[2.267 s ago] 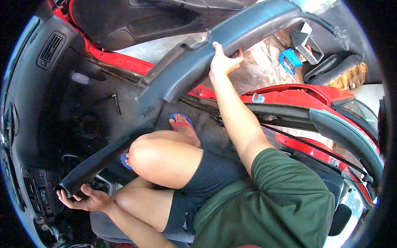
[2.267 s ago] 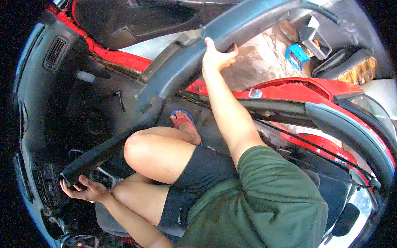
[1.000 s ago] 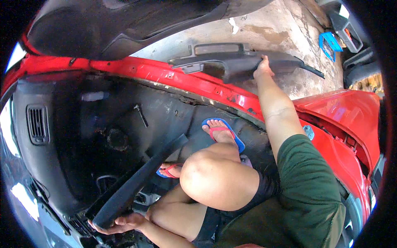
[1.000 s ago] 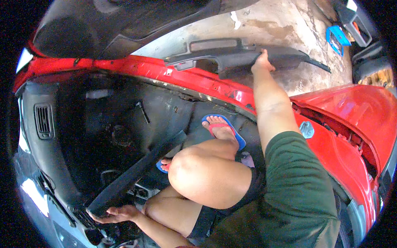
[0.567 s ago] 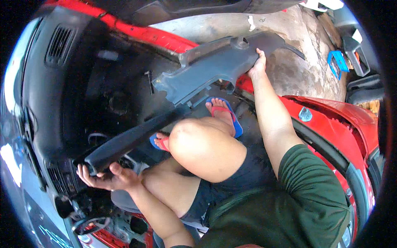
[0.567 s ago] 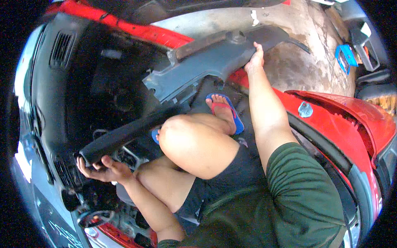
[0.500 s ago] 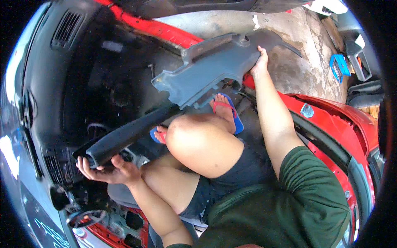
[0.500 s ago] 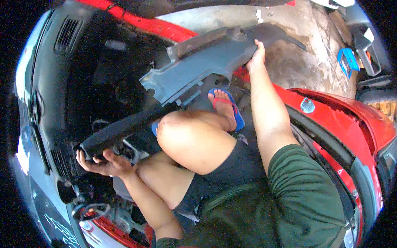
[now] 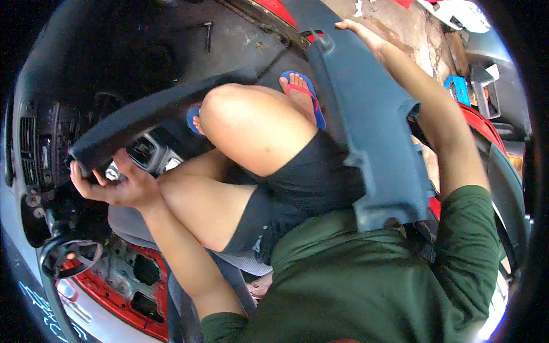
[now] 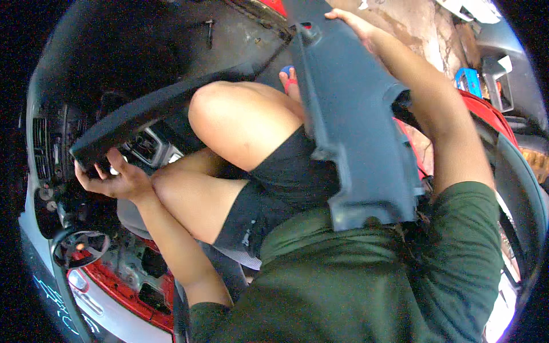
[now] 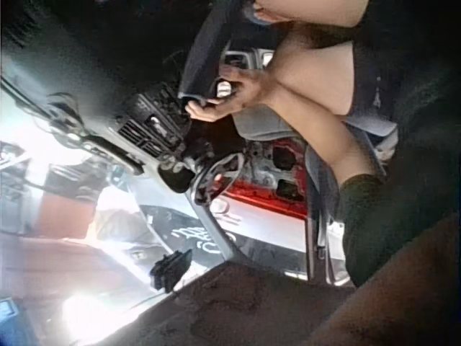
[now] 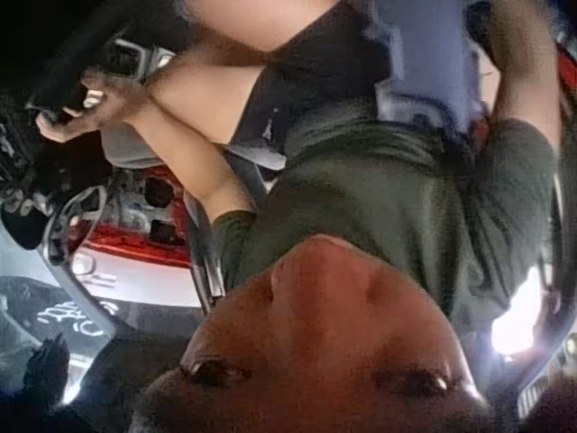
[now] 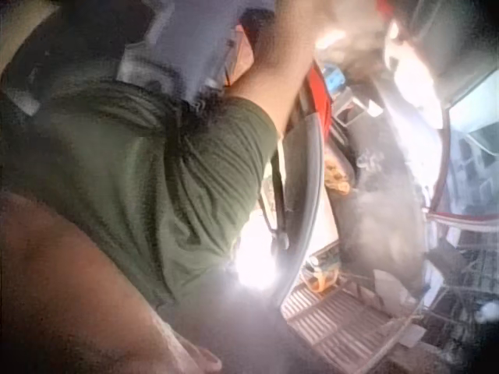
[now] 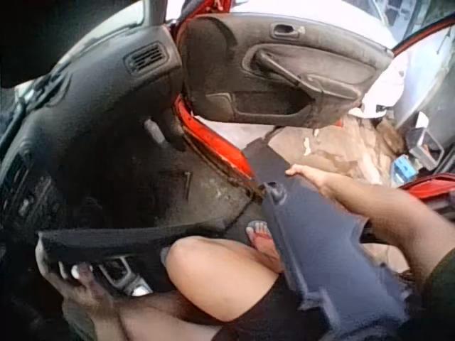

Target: The person places a pink balloon inside the car, then sits on the floor of the driver's side. They pick up a long black plastic trim piece and fit it along the top edge of the dashboard, pressing it into place.

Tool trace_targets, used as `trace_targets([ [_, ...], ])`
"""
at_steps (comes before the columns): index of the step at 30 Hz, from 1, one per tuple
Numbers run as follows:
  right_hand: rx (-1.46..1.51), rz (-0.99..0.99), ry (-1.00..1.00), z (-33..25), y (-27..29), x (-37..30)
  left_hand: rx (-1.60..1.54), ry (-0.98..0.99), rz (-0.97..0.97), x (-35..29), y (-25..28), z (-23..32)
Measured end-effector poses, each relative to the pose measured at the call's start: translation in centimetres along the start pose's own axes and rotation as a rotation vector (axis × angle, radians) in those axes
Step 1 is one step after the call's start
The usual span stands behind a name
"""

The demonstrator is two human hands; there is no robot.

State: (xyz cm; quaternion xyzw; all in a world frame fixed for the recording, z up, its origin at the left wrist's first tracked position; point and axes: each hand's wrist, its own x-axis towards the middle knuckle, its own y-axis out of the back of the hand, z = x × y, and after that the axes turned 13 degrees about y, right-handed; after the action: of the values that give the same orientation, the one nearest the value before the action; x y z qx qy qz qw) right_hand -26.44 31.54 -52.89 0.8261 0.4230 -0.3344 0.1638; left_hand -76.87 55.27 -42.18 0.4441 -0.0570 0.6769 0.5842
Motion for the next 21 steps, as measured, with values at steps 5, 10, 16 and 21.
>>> trace_targets([
  [5, -0.204, 0.000, -0.060, -2.1, -3.3, -3.3, -0.083, 0.006, -0.008, 0.6, 1.0, -0.7],
  [10, -0.172, -0.008, -0.121, -0.2, -1.1, -5.5, 0.010, -0.032, -0.017, 0.3, 0.6, -0.5],
  [16, -0.100, -0.047, -0.190, 2.0, 1.0, -10.7, -0.037, -0.094, -0.011, 0.5, 0.5, -0.1],
  [21, -0.188, -0.078, -0.191, 1.4, 1.2, -12.9, -0.057, -0.130, 0.031, 0.5, 0.1, -0.4],
])
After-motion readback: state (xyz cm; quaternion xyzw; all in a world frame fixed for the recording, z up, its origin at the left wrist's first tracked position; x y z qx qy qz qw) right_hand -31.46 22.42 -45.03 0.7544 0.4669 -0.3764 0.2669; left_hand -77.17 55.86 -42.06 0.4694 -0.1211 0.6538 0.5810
